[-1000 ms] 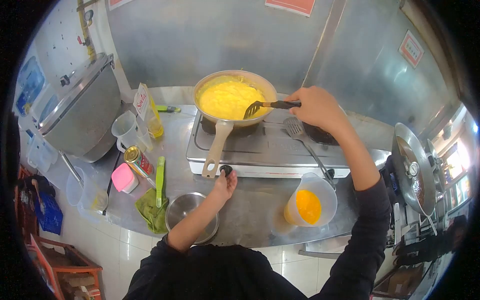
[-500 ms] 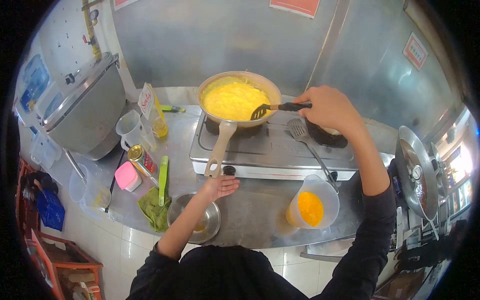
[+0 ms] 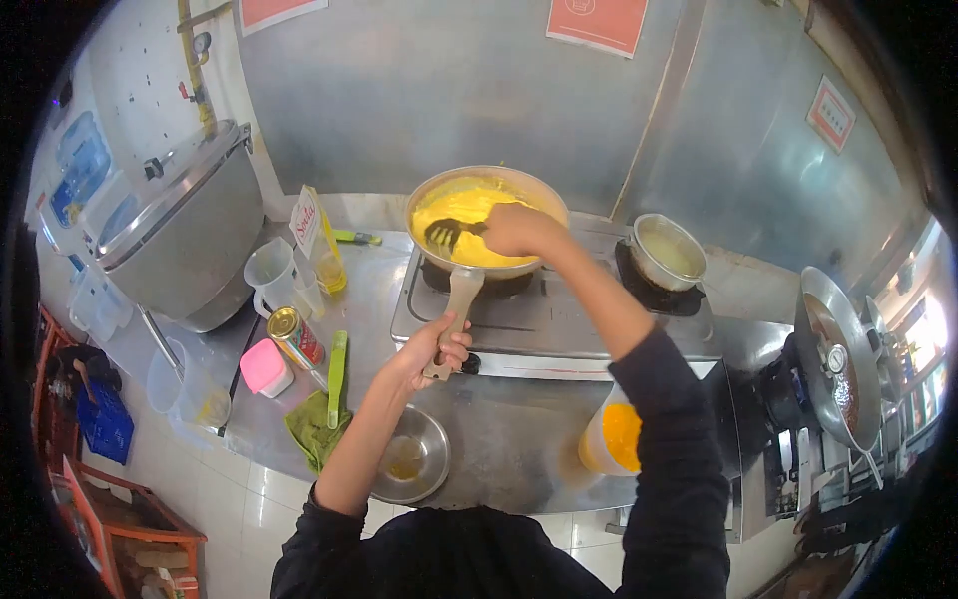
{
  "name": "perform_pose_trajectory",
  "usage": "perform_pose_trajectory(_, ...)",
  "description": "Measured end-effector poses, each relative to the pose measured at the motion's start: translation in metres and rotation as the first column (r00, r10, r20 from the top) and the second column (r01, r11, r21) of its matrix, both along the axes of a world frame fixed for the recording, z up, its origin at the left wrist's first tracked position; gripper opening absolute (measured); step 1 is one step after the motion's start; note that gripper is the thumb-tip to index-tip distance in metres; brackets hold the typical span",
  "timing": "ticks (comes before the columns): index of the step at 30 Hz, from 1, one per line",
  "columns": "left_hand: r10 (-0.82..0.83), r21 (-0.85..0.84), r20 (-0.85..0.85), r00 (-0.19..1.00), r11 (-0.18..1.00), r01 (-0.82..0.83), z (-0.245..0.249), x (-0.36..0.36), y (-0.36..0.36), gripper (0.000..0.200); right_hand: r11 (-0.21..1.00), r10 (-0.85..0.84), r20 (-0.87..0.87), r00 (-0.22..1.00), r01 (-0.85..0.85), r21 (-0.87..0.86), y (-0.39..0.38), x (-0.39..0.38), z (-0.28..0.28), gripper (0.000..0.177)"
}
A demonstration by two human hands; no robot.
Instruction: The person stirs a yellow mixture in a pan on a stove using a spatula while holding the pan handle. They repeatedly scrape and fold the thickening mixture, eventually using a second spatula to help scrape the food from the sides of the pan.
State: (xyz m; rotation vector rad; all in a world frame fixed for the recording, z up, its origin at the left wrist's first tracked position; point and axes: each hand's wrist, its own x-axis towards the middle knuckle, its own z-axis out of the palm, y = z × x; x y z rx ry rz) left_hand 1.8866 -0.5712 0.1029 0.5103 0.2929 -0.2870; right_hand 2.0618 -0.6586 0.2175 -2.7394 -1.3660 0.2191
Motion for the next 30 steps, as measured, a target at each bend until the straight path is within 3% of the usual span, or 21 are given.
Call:
perform_pose_trajectory(5, 0.019, 0.044, -0.021, 1.0, 0.999, -0.018, 0.002, -0.001, -0.002, 0.023, 0.982, -0.187, 0.04, 0.981, 0.186, 0.036, 0.043, -0.012, -0.005, 0.026)
perform_pose_trajectory(7, 0.023, 0.055, -0.017, 1.0, 0.998, -0.023, 0.002, -0.001, -0.004, 0.023, 0.946, -0.298, 0.148, 0.943, 0.27, 0.182, 0.049, -0.005, -0.016, 0.024)
perform_pose_trajectory(10, 0.041, 0.069, -0.014, 0.999, 0.997, -0.039, 0.002, -0.003, -0.008, 0.023, 0.941, -0.286, 0.242, 0.927, 0.224, 0.253, 0.038, 0.029, -0.012, 0.026)
perform_pose_trajectory(12, 0.048, 0.066, -0.017, 0.999, 0.997, -0.047, 0.004, -0.003, -0.007, 0.025, 0.94, -0.331, 0.237, 0.913, 0.296, 0.171, 0.016, 0.034, 0.012, 0.026)
perform_pose_trajectory(14, 0.021, 0.067, -0.001, 1.0, 0.998, -0.021, 0.002, -0.004, -0.002, 0.025, 0.953, -0.302, 0.263, 0.916, 0.287, 0.094, -0.005, 0.034, 0.037, 0.022)
perform_pose_trajectory(16, 0.0, 0.057, 0.014, 1.0, 0.998, -0.001, 0.0, -0.005, 0.003, 0.026, 0.967, -0.245, 0.325, 0.913, 0.253, 0.02, -0.034, 0.017, 0.063, 0.031)
perform_pose_trajectory(21, -0.042, 0.092, -0.005, 0.999, 0.995, 0.042, 0.003, -0.015, 0.005, 0.028, 0.987, -0.105, 0.24, 0.965, 0.13, -0.089, -0.092, -0.029, 0.1, 0.03)
perform_pose_trajectory(23, -0.033, 0.099, -0.016, 0.999, 0.994, 0.034, 0.006, -0.016, 0.004, 0.028, 0.96, -0.126, 0.112, 0.986, 0.149, -0.236, -0.101, -0.044, 0.095, 0.03)
perform_pose_trajectory(24, -0.023, 0.107, -0.021, 0.999, 0.994, 0.026, 0.007, -0.016, 0.003, 0.029, 0.96, -0.124, 0.114, 0.986, 0.148, -0.237, -0.101, -0.049, 0.085, 0.03)
perform_pose_trajectory(26, -0.009, 0.107, -0.024, 1.0, 0.994, 0.011, 0.01, -0.017, 0.0, 0.029, 0.994, -0.077, 0.113, 0.991, 0.085, -0.069, -0.093, -0.051, 0.059, 0.034)
perform_pose_trajectory(28, 0.007, 0.113, -0.036, 0.999, 0.994, -0.003, 0.011, -0.019, -0.001, 0.028, 0.992, -0.1, 0.137, 0.986, 0.109, -0.057, -0.074, -0.05, 0.045, 0.035)
perform_pose_trajectory(30, 0.029, -0.035, -0.046, 0.999, 0.999, -0.031, 0.011, -0.02, -0.002, 0.023, 0.99, -0.128, 0.159, 0.979, 0.137, -0.042, -0.055, -0.045, 0.028, 0.036)
